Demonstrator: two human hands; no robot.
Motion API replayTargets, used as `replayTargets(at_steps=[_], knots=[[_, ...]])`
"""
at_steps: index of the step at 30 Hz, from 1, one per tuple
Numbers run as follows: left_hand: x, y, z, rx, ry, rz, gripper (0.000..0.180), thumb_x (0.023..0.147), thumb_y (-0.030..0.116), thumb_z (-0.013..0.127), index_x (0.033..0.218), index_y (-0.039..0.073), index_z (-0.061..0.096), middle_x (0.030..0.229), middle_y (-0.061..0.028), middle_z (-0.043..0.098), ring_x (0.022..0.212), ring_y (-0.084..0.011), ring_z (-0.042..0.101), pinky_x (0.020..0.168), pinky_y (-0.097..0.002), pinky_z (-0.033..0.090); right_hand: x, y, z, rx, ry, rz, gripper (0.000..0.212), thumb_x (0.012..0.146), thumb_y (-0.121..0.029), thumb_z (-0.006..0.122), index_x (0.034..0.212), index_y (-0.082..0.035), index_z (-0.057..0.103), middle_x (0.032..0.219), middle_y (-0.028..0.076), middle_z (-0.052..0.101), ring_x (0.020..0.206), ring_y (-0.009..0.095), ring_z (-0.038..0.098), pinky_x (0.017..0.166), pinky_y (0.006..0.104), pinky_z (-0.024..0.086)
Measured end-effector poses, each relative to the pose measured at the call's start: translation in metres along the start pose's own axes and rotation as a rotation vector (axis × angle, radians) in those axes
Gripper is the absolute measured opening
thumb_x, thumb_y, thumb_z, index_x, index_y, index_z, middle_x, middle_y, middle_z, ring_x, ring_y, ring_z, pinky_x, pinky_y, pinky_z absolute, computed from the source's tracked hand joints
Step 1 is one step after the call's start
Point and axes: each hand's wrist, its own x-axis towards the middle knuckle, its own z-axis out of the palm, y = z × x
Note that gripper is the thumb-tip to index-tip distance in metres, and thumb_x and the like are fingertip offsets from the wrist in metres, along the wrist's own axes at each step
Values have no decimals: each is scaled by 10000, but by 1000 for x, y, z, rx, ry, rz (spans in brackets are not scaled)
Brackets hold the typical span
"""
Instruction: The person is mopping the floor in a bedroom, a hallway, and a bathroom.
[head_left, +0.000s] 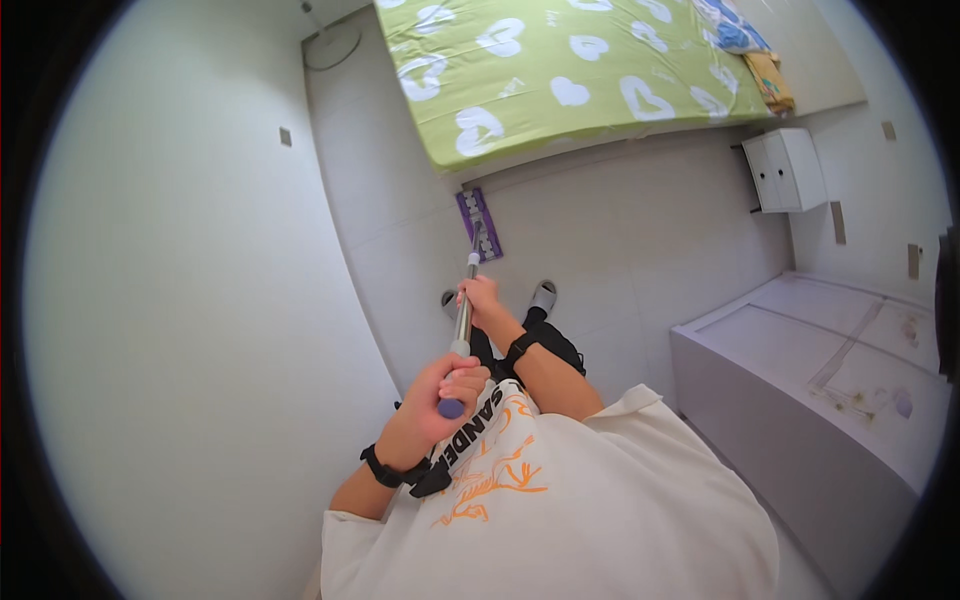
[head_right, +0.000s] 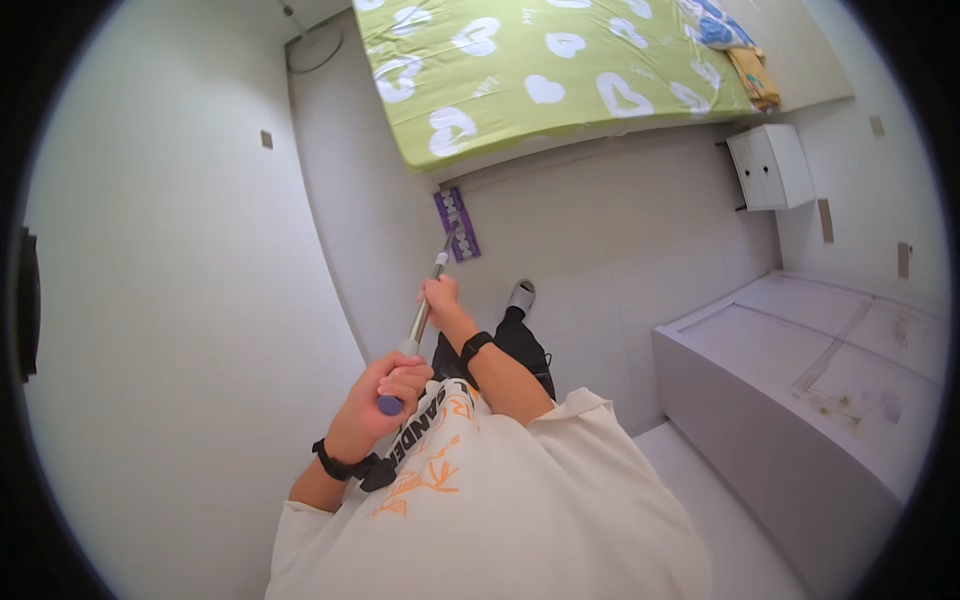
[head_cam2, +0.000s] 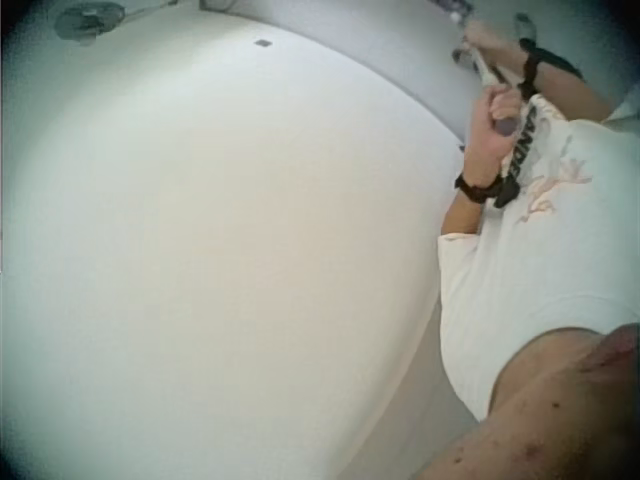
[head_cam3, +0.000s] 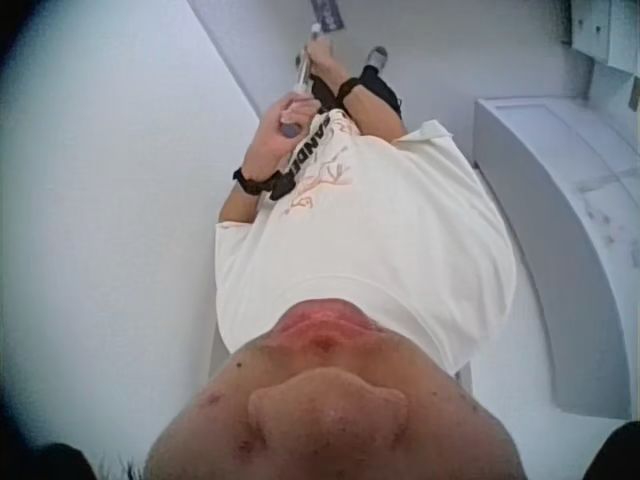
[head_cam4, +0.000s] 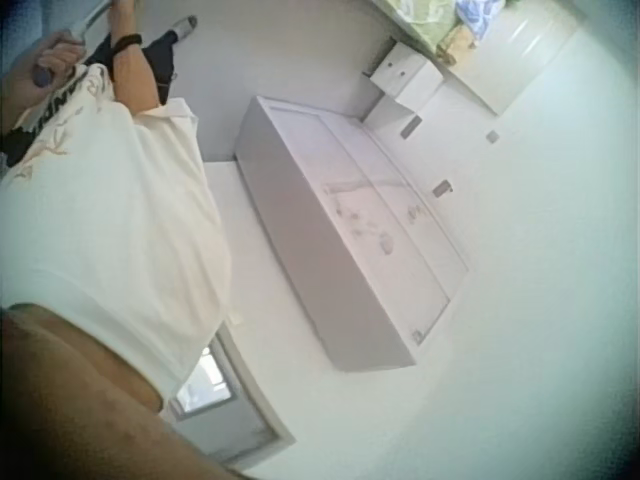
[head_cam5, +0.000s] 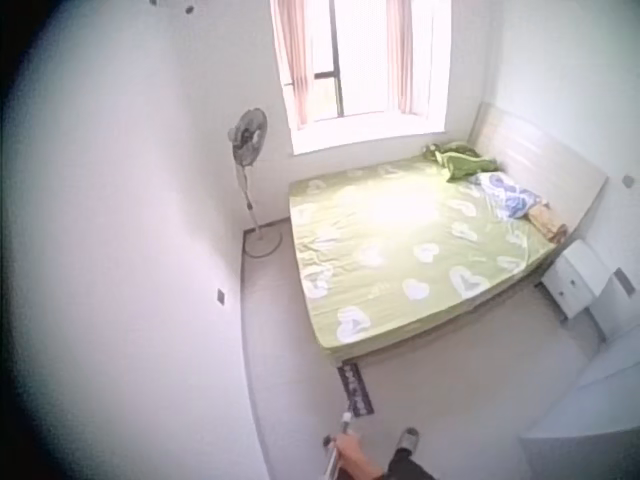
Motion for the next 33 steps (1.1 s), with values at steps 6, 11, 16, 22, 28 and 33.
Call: replayTargets(at_steps=[6, 11, 16, 22, 28, 33], knots=[[45, -72, 40, -21, 103, 46, 102, 868, 22, 391, 776, 30, 349, 599, 3, 337, 422, -62, 334, 371, -186, 346, -24, -56, -43, 104, 73, 24, 101, 754, 23, 508, 803, -17, 430, 604, 71, 458, 459, 166, 479, 395, 304, 402], [96, -132, 70, -6, 134, 15, 72, 856, 16, 398, 796, 27, 359, 596, -1, 344, 406, -66, 337, 363, -191, 355, -35, -113, -104, 90, 154, 21, 96, 710, 4, 523, 767, -3, 446, 625, 87, 469, 487, 197, 503, 442, 321, 440], [167, -180, 99, 1, 131, -53, 61, 848, 13, 399, 804, 27, 360, 590, -5, 345, 398, -66, 353, 354, -190, 360, -47, -196, -169, 144, 264, -44, 100, 702, -9, 536, 762, 2, 457, 623, 96, 491, 479, 206, 520, 439, 332, 445], [257, -249, 137, 41, 174, -128, 54, 838, 17, 403, 805, 26, 361, 583, -9, 343, 392, -68, 362, 348, -192, 365, -60, -295, -255, 150, 370, -68, 102, 720, 2, 536, 803, 5, 477, 608, 74, 476, 463, 167, 492, 423, 306, 429], [319, -311, 194, 68, 239, -192, 55, 821, 16, 401, 805, 26, 349, 583, -12, 348, 394, -79, 369, 353, -196, 366, -75, -382, -310, 206, 379, -66, 106, 738, 18, 534, 834, 11, 488, 578, 41, 447, 447, 133, 459, 404, 279, 413], [354, -351, 229, 42, 299, -220, 48, 816, 13, 403, 809, 32, 360, 579, -5, 345, 399, -69, 370, 351, -193, 360, -94, -448, -355, 194, 427, -108, 94, 731, 25, 534, 808, 13, 481, 582, 50, 448, 450, 138, 459, 406, 281, 414]])
